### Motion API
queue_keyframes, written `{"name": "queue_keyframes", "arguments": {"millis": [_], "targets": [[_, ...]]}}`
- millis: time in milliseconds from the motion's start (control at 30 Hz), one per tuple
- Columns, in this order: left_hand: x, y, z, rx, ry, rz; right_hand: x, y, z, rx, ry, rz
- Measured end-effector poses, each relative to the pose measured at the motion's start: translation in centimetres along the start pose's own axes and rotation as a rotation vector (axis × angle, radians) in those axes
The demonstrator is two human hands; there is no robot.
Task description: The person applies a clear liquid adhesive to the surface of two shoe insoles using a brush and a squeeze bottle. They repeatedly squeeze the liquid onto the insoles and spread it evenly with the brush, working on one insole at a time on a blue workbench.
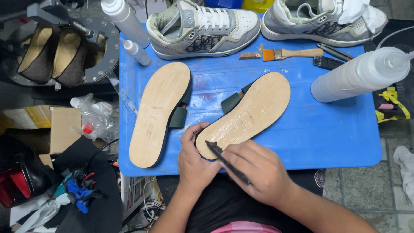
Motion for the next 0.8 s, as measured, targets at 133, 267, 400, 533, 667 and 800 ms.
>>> {"name": "queue_keyframes", "arguments": {"millis": [133,267,400,533,667,800], "targets": [[0.1,0.0,0.0,0.012,-0.002,0.033,0.8,-0.9,-0.4,0.087,0.137,0.065],[0.1,0.0,-0.1,0.008,0.010,0.005,0.0,-1.0,-0.2,-0.051,0.109,-0.024],[0.2,-0.1,-0.3,-0.006,0.028,0.002,0.5,-1.3,-1.1,-0.083,0.003,0.002],[0.4,-0.3,-0.4,-0.007,0.016,-0.011,2.2,-2.1,-1.9,-0.124,0.045,-0.073],[0.3,-0.4,-0.5,-0.027,0.021,-0.036,3.6,-2.6,-2.7,-0.290,-0.017,-0.189],[0.3,-0.2,-0.6,-0.022,0.031,-0.060,4.9,-3.1,-3.2,-0.277,-0.153,-0.167]]}}
Point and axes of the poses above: each hand's wrist, its own y-axis away from the middle knuckle, its own z-axis out of the palm, x = y × z, the point moved 2 cm from there along -y, towards the middle knuckle, and after that the axes turned 5 degrees about x, right-handed, at the moved point
